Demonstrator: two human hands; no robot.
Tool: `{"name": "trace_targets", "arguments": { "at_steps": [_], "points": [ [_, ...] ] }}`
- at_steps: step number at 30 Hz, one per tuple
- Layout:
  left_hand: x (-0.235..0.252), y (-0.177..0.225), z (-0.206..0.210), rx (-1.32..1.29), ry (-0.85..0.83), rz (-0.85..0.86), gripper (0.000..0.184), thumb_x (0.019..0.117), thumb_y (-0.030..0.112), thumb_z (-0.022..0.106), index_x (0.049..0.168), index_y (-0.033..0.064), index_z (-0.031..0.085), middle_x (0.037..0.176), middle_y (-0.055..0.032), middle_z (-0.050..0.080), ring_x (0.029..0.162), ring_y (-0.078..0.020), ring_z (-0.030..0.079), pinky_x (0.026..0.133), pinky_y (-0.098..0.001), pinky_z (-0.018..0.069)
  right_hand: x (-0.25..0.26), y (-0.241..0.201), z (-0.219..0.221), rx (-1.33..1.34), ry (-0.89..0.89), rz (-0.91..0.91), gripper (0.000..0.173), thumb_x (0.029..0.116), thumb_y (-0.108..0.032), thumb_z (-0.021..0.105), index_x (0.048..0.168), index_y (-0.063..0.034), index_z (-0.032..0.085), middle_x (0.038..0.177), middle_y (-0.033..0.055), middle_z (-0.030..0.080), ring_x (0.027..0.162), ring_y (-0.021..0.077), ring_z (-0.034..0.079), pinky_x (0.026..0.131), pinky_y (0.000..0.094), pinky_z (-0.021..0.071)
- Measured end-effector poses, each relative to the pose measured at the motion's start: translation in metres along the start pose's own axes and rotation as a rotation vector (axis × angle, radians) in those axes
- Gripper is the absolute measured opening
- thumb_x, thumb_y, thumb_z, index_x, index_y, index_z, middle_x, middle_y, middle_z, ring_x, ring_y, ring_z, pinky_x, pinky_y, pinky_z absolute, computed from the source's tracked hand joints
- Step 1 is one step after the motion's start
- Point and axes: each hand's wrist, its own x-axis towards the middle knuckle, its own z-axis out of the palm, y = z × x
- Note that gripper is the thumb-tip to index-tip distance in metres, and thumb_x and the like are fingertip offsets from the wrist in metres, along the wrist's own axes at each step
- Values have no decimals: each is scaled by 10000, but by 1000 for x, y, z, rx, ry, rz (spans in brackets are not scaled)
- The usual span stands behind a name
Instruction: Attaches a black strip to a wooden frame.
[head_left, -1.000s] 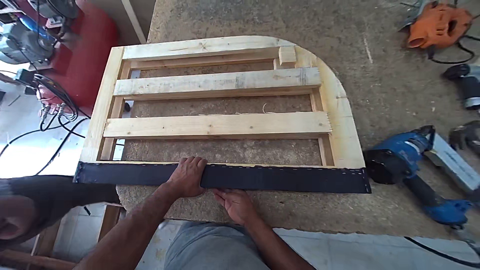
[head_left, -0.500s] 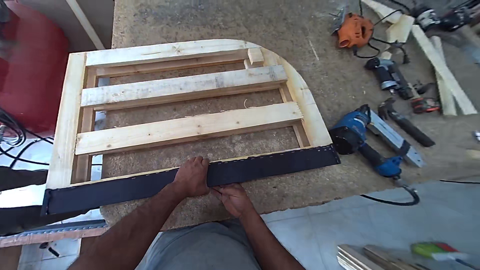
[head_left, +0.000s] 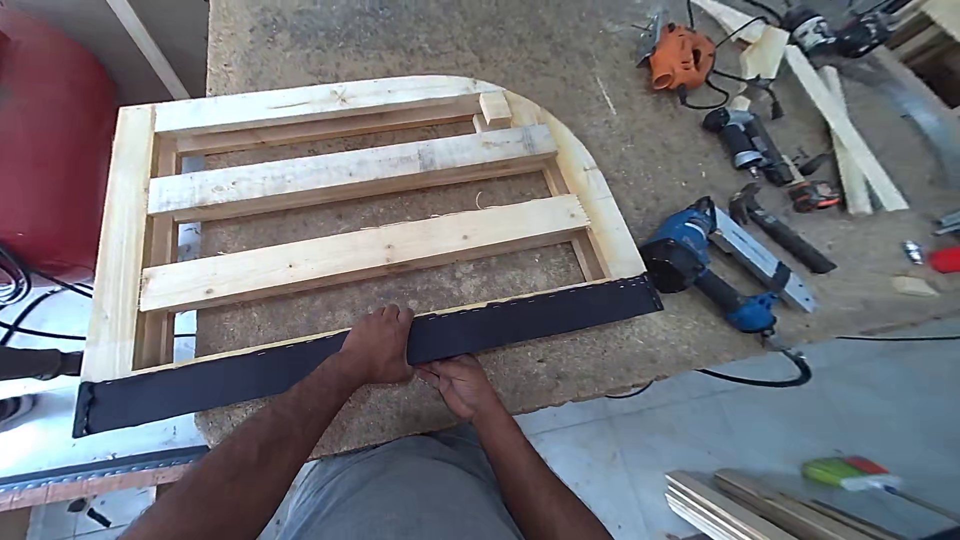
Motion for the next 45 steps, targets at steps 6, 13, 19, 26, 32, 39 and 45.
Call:
{"name": "trace_targets", "arguments": {
  "at_steps": [6,13,19,26,32,39,45],
  "points": [
    [1,-3,0,-29,15,11,876,666,539,833,1369,102,549,1215,-146,619,1117,-333,638,857,-518,568,0,-2,0,-2,-4,15,278,958,132,505,1219,52,559,1107,211,707,1008,303,712,925,469,592],
    [6,-4,0,-38,16,6,886,632,560,838,1363,143,560,1195,-111,627,1073,-303,654,812,-510,577,0,-7,-3,-25,-28,27,277,944,129,541,1210,54,570,1100,203,710,1009,292,710,927,456,593],
    [3,-4,-1,-39,2,-15,930,612,608,846,1384,174,566,1237,-97,640,1070,-297,666,835,-527,580,-4,-16,5,-92,-32,61,301,930,131,561,1223,65,551,1083,180,710,998,261,708,911,426,602],
    [10,-5,1,-14,54,-27,1010,557,667,825,1382,141,578,1233,-132,645,1113,-355,659,818,-574,578,-31,-64,-28,-704,26,157,372,1000,-127,610,1336,32,594,1191,157,711,1023,216,712,923,393,582],
    [15,-16,19,2,165,22,1011,494,650,829,1318,107,610,1153,-176,669,1042,-400,683,732,-582,583,-75,-202,-118,-1152,590,-362,298,1029,-198,593,1260,-28,674,1185,97,720,1106,186,693,994,401,571],
    [10,-16,9,-44,130,58,941,568,542,867,1317,44,591,1125,-245,660,1011,-464,676,710,-613,564,-16,-378,-295,-1836,885,-278,872,834,-97,762,1586,-35,325,1624,269,307,1388,489,464,1063,671,457],
    [13,-26,34,41,358,139,856,548,641,693,1167,52,659,950,-148,673,793,-350,699,547,-501,559,35,-391,-345,-1932,721,-165,1158,749,-128,880,1646,-102,148,1578,284,383,1307,533,526,999,740,455]
  ]
}}
